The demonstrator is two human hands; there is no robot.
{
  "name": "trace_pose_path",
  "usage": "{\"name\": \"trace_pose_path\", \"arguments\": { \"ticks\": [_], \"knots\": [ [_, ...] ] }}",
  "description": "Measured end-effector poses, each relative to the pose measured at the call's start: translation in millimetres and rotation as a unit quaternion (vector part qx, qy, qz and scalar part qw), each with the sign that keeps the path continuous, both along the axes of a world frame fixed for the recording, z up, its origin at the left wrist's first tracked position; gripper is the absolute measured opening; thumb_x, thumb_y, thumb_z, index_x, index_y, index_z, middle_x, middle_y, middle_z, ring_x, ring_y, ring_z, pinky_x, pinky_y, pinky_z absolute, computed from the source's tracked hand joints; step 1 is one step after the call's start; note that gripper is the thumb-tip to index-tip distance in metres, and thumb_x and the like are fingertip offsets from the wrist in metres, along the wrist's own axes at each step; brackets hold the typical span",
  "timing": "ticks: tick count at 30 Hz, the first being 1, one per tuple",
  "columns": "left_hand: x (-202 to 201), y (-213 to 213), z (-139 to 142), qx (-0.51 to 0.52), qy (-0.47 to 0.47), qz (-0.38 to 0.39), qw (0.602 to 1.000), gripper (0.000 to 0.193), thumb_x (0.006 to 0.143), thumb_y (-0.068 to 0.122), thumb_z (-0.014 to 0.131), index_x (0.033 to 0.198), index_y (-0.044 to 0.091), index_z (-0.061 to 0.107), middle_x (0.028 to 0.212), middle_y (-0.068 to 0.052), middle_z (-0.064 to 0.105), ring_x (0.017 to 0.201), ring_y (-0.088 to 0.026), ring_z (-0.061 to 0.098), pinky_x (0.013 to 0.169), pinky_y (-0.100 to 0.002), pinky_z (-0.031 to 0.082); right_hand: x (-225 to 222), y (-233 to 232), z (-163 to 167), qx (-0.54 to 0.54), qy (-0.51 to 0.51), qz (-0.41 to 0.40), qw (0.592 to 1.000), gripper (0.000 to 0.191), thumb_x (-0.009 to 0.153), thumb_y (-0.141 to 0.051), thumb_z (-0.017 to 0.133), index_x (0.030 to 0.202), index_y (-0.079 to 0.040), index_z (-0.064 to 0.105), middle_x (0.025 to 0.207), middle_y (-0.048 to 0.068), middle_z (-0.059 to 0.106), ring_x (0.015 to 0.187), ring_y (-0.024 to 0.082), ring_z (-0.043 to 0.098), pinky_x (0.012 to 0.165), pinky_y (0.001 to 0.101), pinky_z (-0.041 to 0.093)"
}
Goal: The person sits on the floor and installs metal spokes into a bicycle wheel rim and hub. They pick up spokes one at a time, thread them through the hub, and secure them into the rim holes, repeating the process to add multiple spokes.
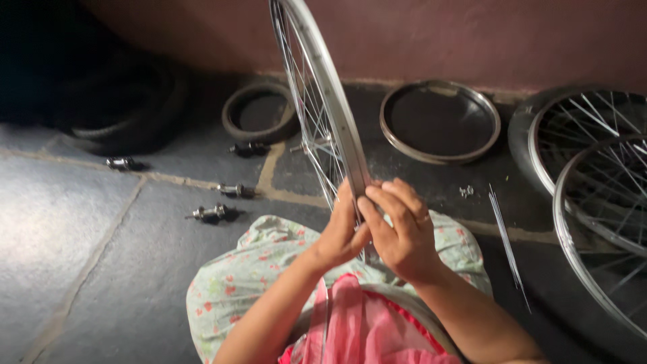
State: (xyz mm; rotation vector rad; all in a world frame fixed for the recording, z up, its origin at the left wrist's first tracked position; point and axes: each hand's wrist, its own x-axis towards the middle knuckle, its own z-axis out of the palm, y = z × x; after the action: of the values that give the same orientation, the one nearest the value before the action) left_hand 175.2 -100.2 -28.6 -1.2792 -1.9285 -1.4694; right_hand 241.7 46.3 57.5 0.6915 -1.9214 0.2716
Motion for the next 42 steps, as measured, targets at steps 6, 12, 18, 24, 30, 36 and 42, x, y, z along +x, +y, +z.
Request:
{"name": "trace_pose_path", "arguments": {
  "ticks": [6, 12, 18, 24, 30, 36, 42],
  "knots": [
    [10.1, -4.5, 7.1, 0.001, -0.055, -0.066, 0.996, 0.070, 0.102, 0.003, 0.054, 0.161, -0.006, 0.017, 0.168, -0.027, 0.023, 0.158, -0.041, 0.030, 0.132, -0.045, 0.023, -1.2, -4.2, -4.7, 0.004, -0.003, -0.005, 1.000, 0.021, 0.088, 0.000, 0.073, 0.108, 0.004, 0.071, 0.121, 0.013, 0.062, 0.122, 0.032, 0.057, 0.107, 0.0486, 0.053],
    [13.1, -10.8, 2.7, -0.011, -0.048, -0.074, 0.996, 0.079, 0.101, -0.001, 0.054, 0.162, -0.007, 0.006, 0.171, -0.029, 0.014, 0.163, -0.044, 0.016, 0.134, -0.046, 0.016, 0.9, 0.7, -3.3, 0.021, -0.013, 0.037, 0.999, 0.024, 0.084, -0.002, 0.072, 0.106, 0.006, 0.071, 0.120, 0.015, 0.063, 0.120, 0.032, 0.058, 0.106, 0.0496, 0.052],
    [7.8, -6.9, -17.2, -0.013, -0.047, -0.061, 0.997, 0.075, 0.103, -0.006, 0.053, 0.163, -0.006, 0.007, 0.171, -0.027, 0.015, 0.163, -0.040, 0.020, 0.134, -0.044, 0.019, -3.4, 0.9, -8.7, 0.029, -0.013, 0.052, 0.998, 0.020, 0.088, -0.001, 0.073, 0.106, 0.007, 0.069, 0.120, 0.015, 0.063, 0.121, 0.032, 0.058, 0.108, 0.0505, 0.053],
    [9.2, -8.5, -29.1, 0.000, -0.075, -0.089, 0.993, 0.076, 0.104, -0.007, 0.051, 0.162, -0.007, 0.002, 0.172, -0.028, 0.007, 0.164, -0.040, 0.010, 0.134, -0.044, 0.012, -0.4, 10.0, -19.1, 0.028, -0.036, 0.070, 0.996, 0.023, 0.088, -0.004, 0.073, 0.110, 0.004, 0.072, 0.123, 0.015, 0.063, 0.122, 0.031, 0.056, 0.108, 0.0503, 0.052],
    [8.7, -6.1, -23.7, -0.030, -0.022, -0.044, 0.998, 0.076, 0.100, -0.008, 0.054, 0.161, -0.006, 0.009, 0.165, -0.025, 0.022, 0.159, -0.041, 0.025, 0.135, -0.045, 0.017, -4.7, 9.1, -18.6, 0.027, -0.020, 0.072, 0.997, 0.017, 0.090, 0.000, 0.074, 0.106, 0.006, 0.070, 0.121, 0.015, 0.062, 0.121, 0.032, 0.058, 0.108, 0.0488, 0.055],
    [17.8, -6.5, -23.9, -0.002, -0.048, -0.069, 0.996, 0.074, 0.099, -0.007, 0.056, 0.159, -0.005, 0.014, 0.162, -0.026, 0.025, 0.155, -0.041, 0.030, 0.132, -0.043, 0.023, 2.4, 9.4, -20.7, 0.025, -0.031, 0.076, 0.996, 0.018, 0.086, 0.002, 0.074, 0.104, 0.006, 0.071, 0.118, 0.017, 0.064, 0.116, 0.033, 0.061, 0.103, 0.0455, 0.057],
    [25.9, 1.4, -24.7, 0.089, -0.107, -0.092, 0.986, 0.069, 0.101, -0.009, 0.043, 0.164, -0.003, 0.013, 0.166, -0.021, 0.030, 0.159, -0.035, 0.032, 0.135, -0.041, 0.023, -0.8, 4.9, -18.5, 0.060, -0.013, 0.062, 0.996, 0.019, 0.086, 0.002, 0.075, 0.103, 0.009, 0.071, 0.119, 0.017, 0.064, 0.119, 0.034, 0.061, 0.101, 0.0431, 0.058]
  ]
}}
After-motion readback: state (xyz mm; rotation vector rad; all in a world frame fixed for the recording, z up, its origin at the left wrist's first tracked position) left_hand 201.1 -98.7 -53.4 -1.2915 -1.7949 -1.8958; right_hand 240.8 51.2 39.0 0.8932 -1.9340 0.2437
